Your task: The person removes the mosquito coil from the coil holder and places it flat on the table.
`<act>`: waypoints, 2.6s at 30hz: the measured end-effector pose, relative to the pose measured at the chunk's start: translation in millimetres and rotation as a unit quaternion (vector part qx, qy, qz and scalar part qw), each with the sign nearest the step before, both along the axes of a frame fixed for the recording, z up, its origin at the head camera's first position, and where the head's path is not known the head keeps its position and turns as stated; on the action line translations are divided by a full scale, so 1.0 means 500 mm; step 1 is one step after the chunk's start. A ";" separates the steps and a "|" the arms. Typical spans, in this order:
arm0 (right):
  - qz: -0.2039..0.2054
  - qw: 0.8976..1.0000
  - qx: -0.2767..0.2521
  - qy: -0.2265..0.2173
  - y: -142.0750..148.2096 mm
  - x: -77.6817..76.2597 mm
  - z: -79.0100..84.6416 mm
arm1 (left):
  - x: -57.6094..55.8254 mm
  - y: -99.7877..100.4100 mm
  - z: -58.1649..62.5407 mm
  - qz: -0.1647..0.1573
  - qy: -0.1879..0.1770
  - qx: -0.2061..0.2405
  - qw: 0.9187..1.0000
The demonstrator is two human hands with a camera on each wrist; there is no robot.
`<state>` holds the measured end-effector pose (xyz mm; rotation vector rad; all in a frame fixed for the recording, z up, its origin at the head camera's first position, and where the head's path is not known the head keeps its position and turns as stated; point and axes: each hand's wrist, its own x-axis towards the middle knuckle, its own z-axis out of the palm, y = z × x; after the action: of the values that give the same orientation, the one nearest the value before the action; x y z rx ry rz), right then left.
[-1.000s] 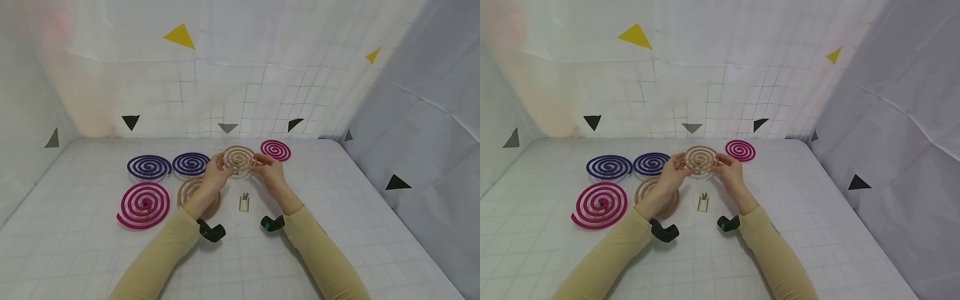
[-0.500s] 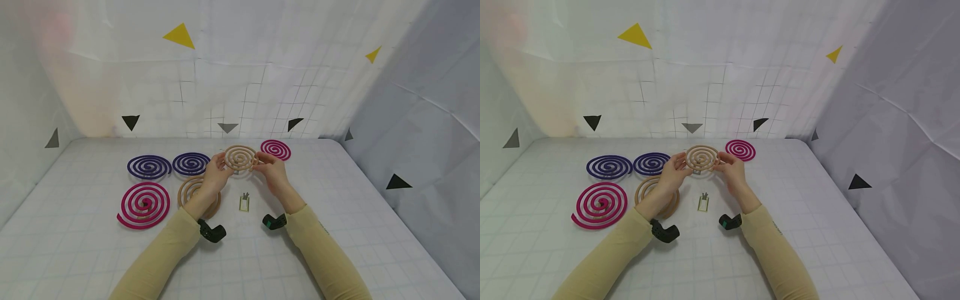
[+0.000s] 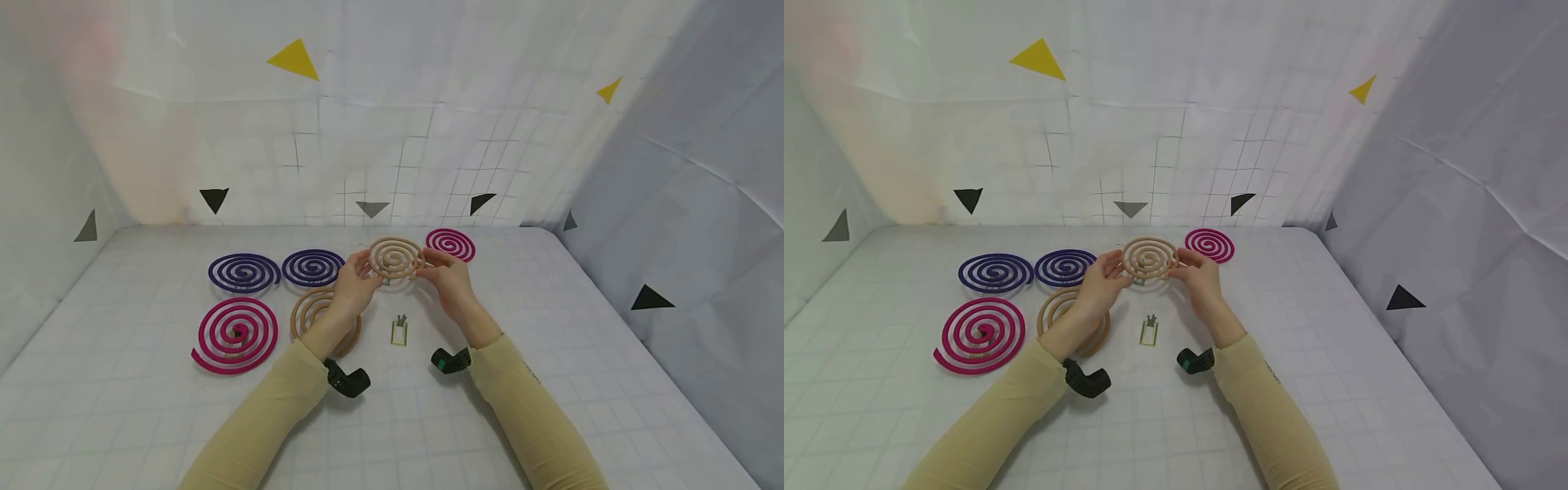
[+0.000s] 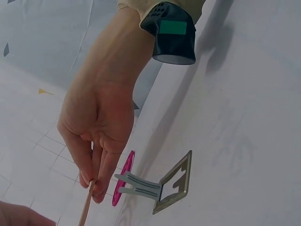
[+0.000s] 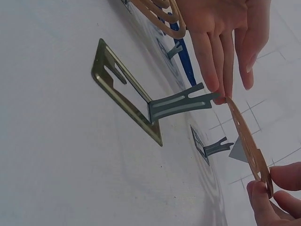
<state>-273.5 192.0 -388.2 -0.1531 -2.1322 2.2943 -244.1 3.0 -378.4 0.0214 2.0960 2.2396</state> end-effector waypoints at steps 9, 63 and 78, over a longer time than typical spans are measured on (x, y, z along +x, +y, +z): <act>0.006 1.000 -0.001 -0.002 0.012 -0.005 0.005 | -0.001 0.006 -0.003 -0.003 0.000 -0.004 1.000; 0.065 0.995 0.071 -0.038 0.248 0.025 0.026 | 0.053 0.195 0.005 -0.063 -0.001 -0.016 0.998; 0.058 0.995 0.060 -0.051 0.283 0.014 0.002 | 0.067 0.220 -0.012 -0.063 -0.016 -0.025 0.998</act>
<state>-266.5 333.7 -387.1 -0.1534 -2.3837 2.2549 -210.6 113.0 -384.5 0.1101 2.0712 2.1030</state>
